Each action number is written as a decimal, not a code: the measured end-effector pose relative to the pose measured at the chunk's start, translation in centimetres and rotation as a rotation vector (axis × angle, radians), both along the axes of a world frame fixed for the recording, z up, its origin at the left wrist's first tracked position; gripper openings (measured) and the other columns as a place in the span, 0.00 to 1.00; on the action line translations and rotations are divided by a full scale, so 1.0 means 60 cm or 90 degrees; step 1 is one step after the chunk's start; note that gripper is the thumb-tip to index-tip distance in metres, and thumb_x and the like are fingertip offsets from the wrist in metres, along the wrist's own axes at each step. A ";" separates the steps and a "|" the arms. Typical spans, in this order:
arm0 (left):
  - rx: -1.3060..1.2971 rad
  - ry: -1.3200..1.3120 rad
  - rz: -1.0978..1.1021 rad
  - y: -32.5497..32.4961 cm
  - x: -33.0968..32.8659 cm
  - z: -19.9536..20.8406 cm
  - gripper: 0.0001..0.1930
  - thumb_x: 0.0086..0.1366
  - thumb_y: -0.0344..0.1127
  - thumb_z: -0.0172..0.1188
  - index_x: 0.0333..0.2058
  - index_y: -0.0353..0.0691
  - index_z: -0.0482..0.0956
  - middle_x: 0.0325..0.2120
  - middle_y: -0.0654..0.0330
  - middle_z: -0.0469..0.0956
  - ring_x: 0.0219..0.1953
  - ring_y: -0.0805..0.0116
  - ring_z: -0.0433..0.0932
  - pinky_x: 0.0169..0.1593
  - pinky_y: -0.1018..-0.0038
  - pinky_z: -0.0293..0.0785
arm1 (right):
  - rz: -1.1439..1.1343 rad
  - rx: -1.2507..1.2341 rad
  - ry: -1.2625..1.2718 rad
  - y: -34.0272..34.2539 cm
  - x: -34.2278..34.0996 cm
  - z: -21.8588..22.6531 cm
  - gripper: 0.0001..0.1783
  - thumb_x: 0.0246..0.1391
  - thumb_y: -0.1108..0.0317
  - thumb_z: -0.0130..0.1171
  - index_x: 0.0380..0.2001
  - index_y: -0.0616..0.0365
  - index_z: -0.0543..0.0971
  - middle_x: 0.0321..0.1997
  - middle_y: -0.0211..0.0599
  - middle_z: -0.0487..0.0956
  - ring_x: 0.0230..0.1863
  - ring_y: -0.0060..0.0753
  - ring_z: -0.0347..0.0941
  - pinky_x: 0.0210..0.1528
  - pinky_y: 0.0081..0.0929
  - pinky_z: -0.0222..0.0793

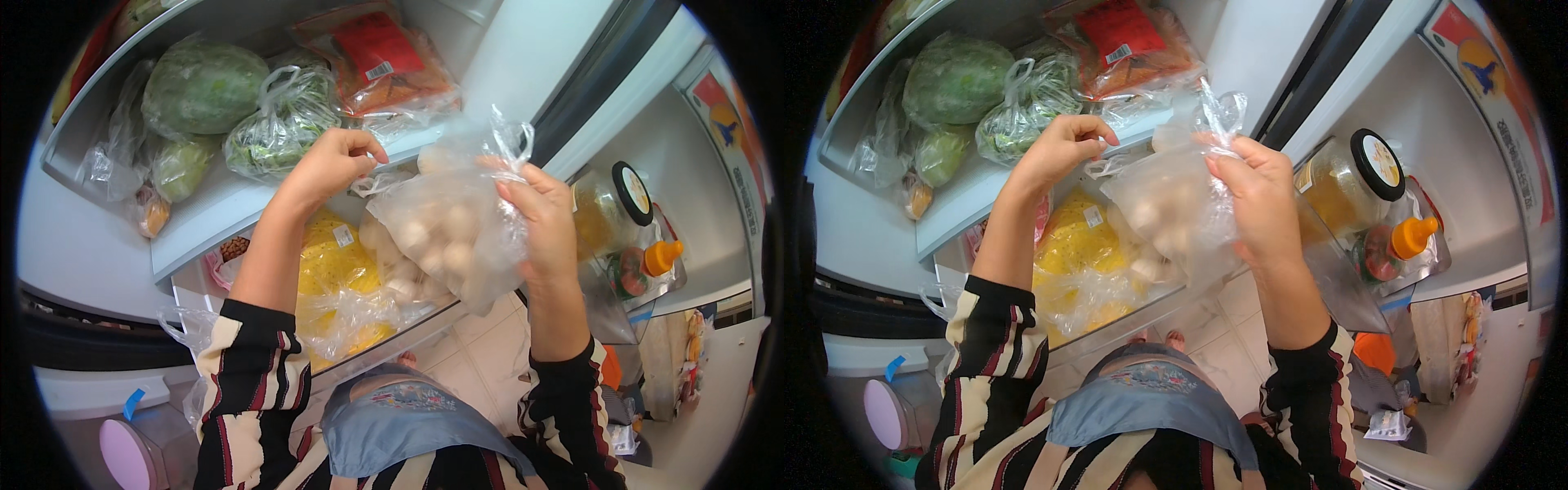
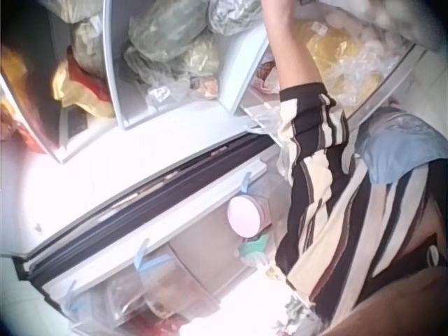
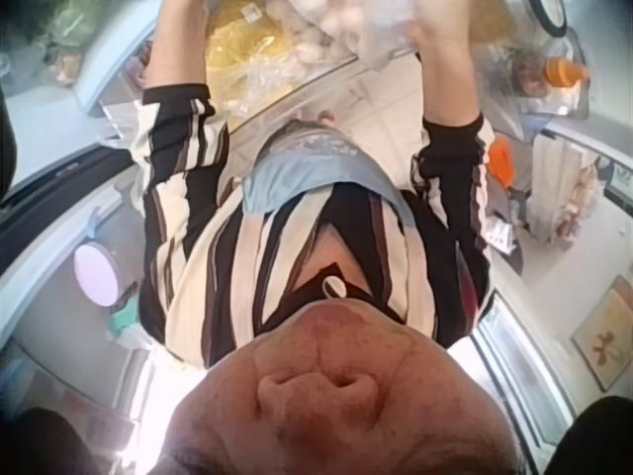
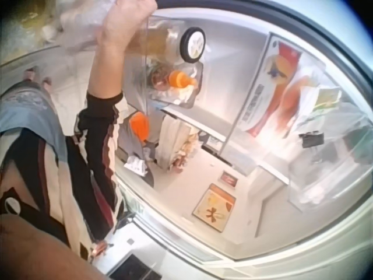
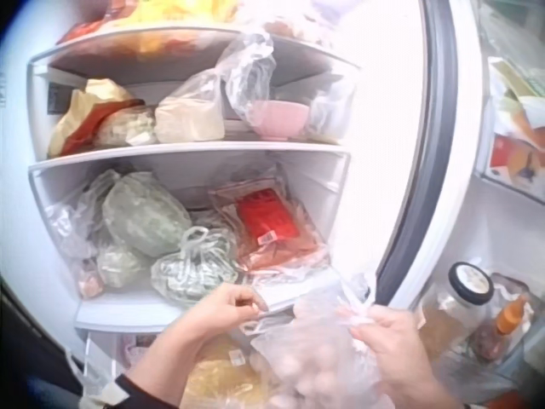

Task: The person sorts soybeans into a red bag, places the bag in the refrigerator, retrieves a bag of eggs, cuts it open with scissors, and stores the eggs in the refrigerator. The person then picks up a thermos and pours hot water from a kettle into it.

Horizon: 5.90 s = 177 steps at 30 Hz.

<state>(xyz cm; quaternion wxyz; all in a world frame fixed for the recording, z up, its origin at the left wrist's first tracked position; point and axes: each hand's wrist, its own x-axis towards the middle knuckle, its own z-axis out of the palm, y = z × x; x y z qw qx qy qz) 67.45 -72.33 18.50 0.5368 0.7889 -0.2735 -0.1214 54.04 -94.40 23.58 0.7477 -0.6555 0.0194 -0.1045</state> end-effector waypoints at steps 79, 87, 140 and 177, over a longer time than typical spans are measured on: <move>0.254 0.066 -0.017 -0.105 -0.019 -0.063 0.27 0.66 0.50 0.47 0.54 0.33 0.68 0.54 0.48 0.69 0.57 0.57 0.67 0.59 0.70 0.59 | 0.181 -0.425 -0.277 0.006 -0.207 -0.234 0.08 0.43 0.76 0.61 0.30 0.62 0.77 0.25 0.40 0.76 0.24 0.41 0.73 0.27 0.31 0.70; 0.249 -0.407 0.157 -0.103 -0.253 0.066 0.20 0.57 0.36 0.59 0.47 0.35 0.72 0.46 0.48 0.72 0.49 0.50 0.70 0.53 0.62 0.64 | 0.212 -0.383 -0.174 0.019 -0.183 -0.267 0.04 0.46 0.75 0.60 0.29 0.61 0.79 0.26 0.40 0.79 0.28 0.40 0.76 0.31 0.30 0.72; -0.480 0.358 0.728 0.216 -0.640 -0.141 0.14 0.69 0.38 0.45 0.43 0.31 0.69 0.37 0.51 0.76 0.33 0.68 0.75 0.36 0.74 0.72 | 0.420 -0.392 -0.156 0.182 -0.166 -0.092 0.07 0.51 0.70 0.56 0.24 0.62 0.76 0.19 0.39 0.75 0.18 0.36 0.72 0.22 0.27 0.66; -0.480 0.312 0.694 0.222 -0.567 -0.165 0.20 0.69 0.47 0.44 0.39 0.33 0.72 0.33 0.54 0.77 0.30 0.66 0.76 0.35 0.72 0.74 | 0.217 -0.029 0.222 0.114 -0.185 -0.270 0.22 0.62 0.56 0.47 0.26 0.65 0.77 0.19 0.29 0.72 0.20 0.17 0.65 0.23 0.16 0.64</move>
